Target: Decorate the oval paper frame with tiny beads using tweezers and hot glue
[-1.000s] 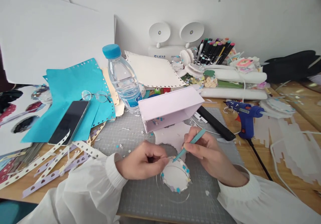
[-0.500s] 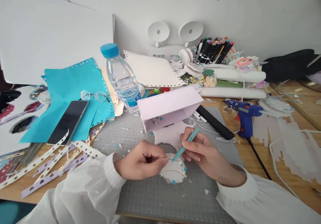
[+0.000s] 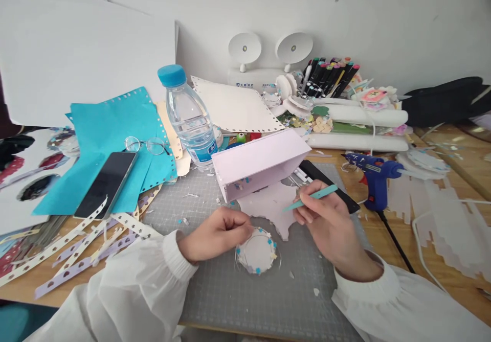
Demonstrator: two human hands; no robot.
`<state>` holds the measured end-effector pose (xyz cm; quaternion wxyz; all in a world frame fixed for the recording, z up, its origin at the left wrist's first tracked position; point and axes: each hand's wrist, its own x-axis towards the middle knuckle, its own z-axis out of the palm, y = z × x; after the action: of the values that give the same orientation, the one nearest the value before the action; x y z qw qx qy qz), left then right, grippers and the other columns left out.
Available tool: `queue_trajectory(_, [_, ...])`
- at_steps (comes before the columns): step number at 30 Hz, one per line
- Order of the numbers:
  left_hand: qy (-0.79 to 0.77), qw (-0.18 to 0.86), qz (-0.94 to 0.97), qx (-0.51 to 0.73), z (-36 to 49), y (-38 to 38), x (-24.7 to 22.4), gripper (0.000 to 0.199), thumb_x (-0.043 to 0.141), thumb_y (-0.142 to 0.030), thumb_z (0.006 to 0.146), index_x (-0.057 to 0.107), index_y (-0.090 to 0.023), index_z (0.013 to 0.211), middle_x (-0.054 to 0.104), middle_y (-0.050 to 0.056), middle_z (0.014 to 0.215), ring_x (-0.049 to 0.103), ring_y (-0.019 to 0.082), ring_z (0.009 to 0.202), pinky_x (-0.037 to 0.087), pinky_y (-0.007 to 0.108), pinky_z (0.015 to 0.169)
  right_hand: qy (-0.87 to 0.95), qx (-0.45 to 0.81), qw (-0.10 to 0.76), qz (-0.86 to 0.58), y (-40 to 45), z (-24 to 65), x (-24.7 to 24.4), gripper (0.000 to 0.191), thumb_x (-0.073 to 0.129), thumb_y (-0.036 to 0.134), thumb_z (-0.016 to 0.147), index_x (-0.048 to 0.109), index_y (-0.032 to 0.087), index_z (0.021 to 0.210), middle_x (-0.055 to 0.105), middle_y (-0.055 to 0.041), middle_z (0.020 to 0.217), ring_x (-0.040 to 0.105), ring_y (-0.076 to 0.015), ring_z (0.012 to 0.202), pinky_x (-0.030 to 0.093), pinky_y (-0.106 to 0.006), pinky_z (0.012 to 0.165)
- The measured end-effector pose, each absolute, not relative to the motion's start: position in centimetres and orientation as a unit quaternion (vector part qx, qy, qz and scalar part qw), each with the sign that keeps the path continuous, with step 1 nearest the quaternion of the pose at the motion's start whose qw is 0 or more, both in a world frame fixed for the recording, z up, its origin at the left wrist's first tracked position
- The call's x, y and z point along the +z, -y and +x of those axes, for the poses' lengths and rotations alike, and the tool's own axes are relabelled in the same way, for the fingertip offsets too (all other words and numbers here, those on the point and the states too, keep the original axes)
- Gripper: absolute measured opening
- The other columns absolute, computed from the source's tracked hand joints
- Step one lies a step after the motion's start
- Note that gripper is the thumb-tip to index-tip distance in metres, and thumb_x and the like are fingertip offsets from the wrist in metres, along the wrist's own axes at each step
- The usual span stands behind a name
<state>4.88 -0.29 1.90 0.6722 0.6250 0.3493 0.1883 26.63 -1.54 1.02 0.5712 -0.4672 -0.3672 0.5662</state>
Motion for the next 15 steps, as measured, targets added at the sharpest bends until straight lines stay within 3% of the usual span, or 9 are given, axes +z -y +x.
queue_trajectory(5, [-0.352, 0.680, 0.612, 0.197, 4.7, 0.0, 1.7, 0.037, 0.051, -0.036, 0.084, 0.040, -0.016, 0.054, 0.033, -0.006, 0.050, 0.027, 0.006, 0.047, 0.020, 0.022, 0.046, 0.451, 0.340, 0.559, -0.607, 0.9, 27.4, 0.3, 0.023, 0.072, 0.038, 0.075, 0.056, 0.023, 0.079, 0.057, -0.0025, 0.080, 0.055, -0.0194, 0.079, 0.042, -0.034, 0.070])
queue_trajectory(15, [-0.343, 0.681, 0.620, 0.184, 4.7, -0.3, 1.8, 0.041, 0.056, -0.039, 0.083, 0.041, -0.015, 0.054, 0.031, -0.007, 0.049, 0.023, 0.006, 0.046, 0.017, 0.022, 0.044, 0.424, 0.457, 0.510, -0.593, 1.0, 27.3, 0.1, 0.031, 0.075, 0.044, 0.070, 0.057, 0.020, 0.079, 0.058, -0.0019, 0.081, 0.056, -0.0181, 0.078, 0.042, -0.031, 0.066])
